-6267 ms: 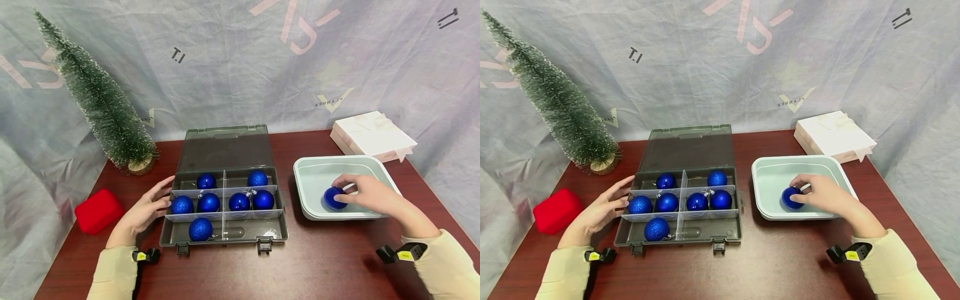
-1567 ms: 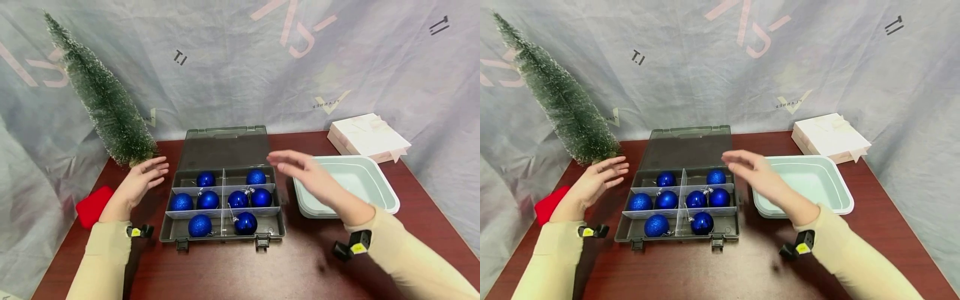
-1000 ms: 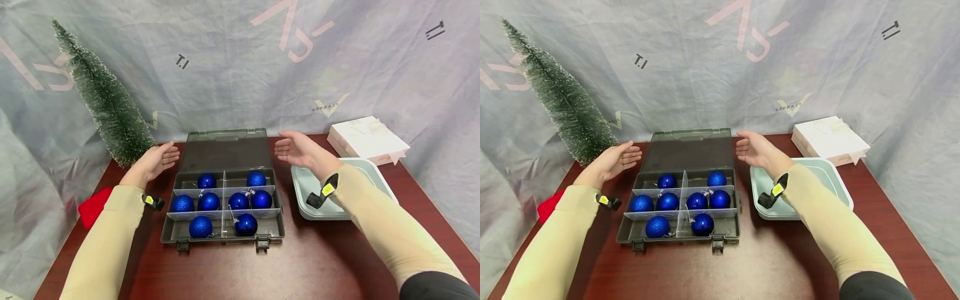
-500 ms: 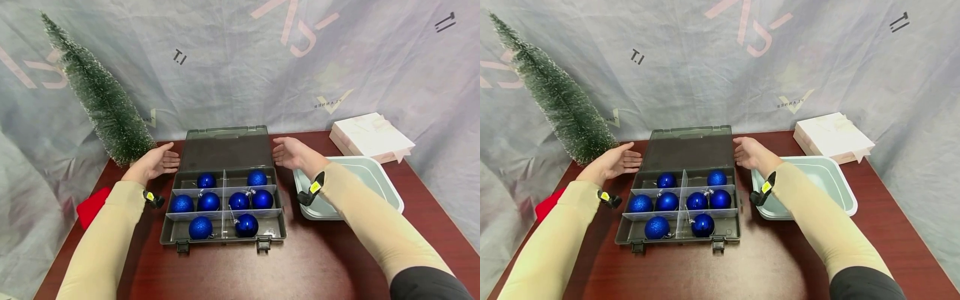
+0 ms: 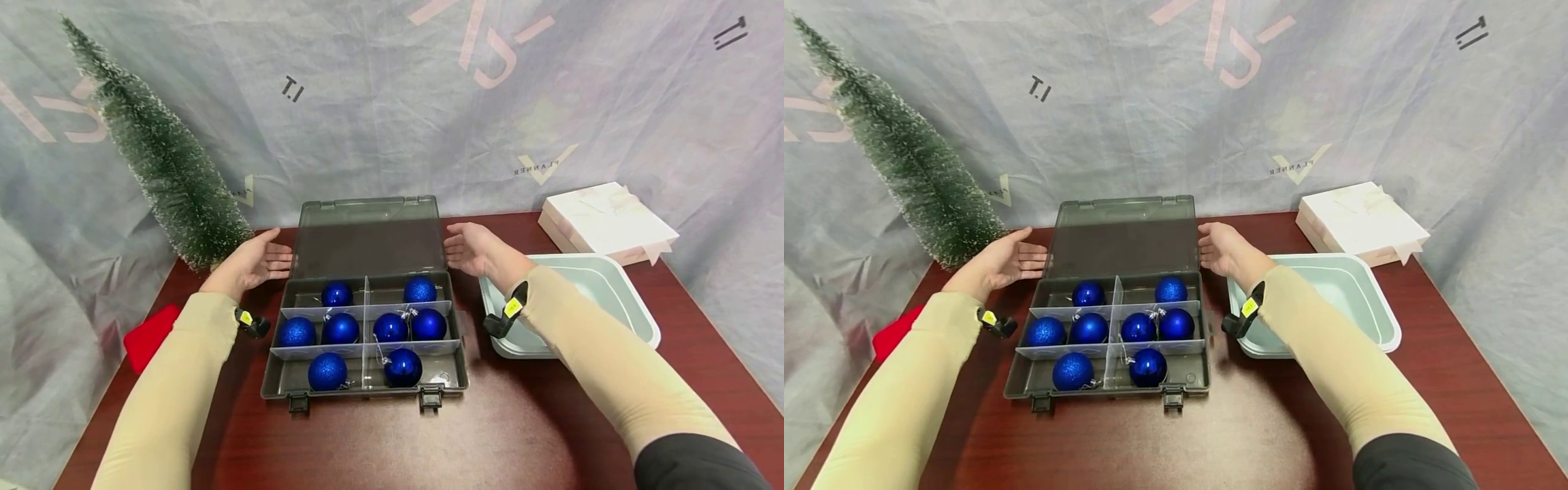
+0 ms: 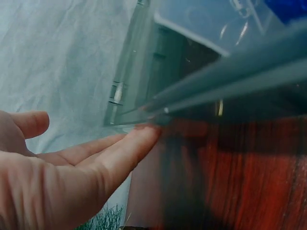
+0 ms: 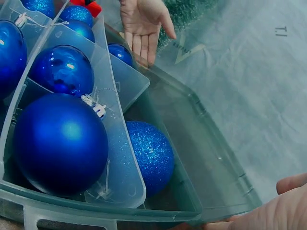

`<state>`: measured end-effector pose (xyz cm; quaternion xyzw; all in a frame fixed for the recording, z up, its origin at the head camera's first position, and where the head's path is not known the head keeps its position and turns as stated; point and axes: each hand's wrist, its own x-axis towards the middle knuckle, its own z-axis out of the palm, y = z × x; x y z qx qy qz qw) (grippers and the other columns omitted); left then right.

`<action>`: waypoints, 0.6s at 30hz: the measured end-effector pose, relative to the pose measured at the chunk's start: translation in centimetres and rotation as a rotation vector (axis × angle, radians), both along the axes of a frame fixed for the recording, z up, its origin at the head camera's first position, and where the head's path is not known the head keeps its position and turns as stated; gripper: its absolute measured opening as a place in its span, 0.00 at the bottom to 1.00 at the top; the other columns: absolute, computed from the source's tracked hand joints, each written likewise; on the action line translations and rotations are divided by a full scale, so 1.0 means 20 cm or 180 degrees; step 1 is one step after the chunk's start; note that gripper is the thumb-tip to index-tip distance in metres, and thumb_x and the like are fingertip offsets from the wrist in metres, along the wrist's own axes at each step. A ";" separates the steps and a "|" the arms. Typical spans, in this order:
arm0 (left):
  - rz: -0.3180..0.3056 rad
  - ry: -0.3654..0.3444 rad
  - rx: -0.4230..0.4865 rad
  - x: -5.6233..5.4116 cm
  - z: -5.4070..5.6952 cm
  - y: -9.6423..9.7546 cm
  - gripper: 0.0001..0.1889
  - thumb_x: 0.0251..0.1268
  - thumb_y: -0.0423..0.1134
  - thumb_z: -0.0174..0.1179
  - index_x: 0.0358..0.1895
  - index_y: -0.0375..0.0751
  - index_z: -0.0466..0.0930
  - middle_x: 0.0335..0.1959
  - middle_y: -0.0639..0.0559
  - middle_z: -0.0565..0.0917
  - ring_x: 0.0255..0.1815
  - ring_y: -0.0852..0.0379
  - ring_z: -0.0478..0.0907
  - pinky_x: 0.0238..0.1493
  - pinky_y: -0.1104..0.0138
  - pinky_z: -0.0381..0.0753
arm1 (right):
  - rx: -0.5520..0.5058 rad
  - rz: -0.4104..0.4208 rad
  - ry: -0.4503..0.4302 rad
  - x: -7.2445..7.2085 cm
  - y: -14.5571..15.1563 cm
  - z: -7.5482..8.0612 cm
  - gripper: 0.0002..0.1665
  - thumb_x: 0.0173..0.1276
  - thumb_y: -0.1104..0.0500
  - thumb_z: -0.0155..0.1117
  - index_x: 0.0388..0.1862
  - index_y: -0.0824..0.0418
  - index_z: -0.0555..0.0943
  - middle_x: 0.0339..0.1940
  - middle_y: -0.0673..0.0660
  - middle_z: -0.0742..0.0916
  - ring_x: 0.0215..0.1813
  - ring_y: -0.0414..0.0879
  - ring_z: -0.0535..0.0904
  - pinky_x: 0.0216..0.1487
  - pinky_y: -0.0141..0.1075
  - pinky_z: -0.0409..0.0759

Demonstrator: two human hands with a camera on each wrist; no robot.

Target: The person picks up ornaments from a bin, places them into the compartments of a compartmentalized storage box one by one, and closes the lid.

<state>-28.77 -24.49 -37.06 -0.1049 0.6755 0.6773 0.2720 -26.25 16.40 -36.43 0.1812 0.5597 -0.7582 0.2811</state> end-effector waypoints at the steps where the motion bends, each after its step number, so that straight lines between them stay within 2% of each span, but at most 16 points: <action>1: 0.0019 0.0020 0.0012 0.00 0.01 0.00 0.42 0.83 0.58 0.32 0.79 0.22 0.42 0.77 0.27 0.53 0.74 0.39 0.59 0.74 0.49 0.56 | 0.0000 -0.0030 0.0010 0.00 0.00 0.00 0.38 0.85 0.52 0.33 0.82 0.73 0.41 0.83 0.68 0.46 0.83 0.57 0.40 0.79 0.44 0.42; 7: 0.0066 0.0126 0.0084 0.01 0.04 -0.01 0.44 0.82 0.60 0.34 0.79 0.22 0.43 0.74 0.29 0.59 0.64 0.45 0.69 0.71 0.53 0.64 | -0.0083 -0.0138 0.0087 0.02 0.01 0.04 0.37 0.85 0.53 0.33 0.82 0.72 0.42 0.84 0.67 0.48 0.83 0.55 0.42 0.79 0.44 0.43; 11: 0.0056 0.0238 0.0080 0.02 0.07 -0.01 0.44 0.81 0.61 0.35 0.78 0.21 0.45 0.69 0.31 0.63 0.60 0.48 0.72 0.68 0.56 0.69 | -0.0133 -0.0177 0.0189 0.03 0.01 0.06 0.37 0.85 0.52 0.33 0.83 0.71 0.44 0.83 0.66 0.51 0.83 0.55 0.44 0.79 0.43 0.43; 14: 0.0038 0.0360 -0.0009 0.04 0.09 -0.01 0.44 0.81 0.61 0.35 0.78 0.21 0.47 0.69 0.30 0.64 0.60 0.47 0.72 0.68 0.56 0.69 | -0.0160 -0.0180 0.0279 0.05 0.02 0.08 0.36 0.85 0.53 0.35 0.83 0.70 0.46 0.83 0.65 0.54 0.83 0.55 0.45 0.79 0.43 0.43; 18: 0.0029 0.0482 -0.0094 0.07 0.11 0.00 0.44 0.81 0.61 0.36 0.78 0.22 0.48 0.72 0.29 0.61 0.66 0.42 0.67 0.70 0.56 0.66 | -0.0148 -0.0135 0.0423 0.07 0.02 0.10 0.37 0.85 0.53 0.36 0.83 0.70 0.46 0.84 0.64 0.52 0.83 0.56 0.44 0.79 0.43 0.44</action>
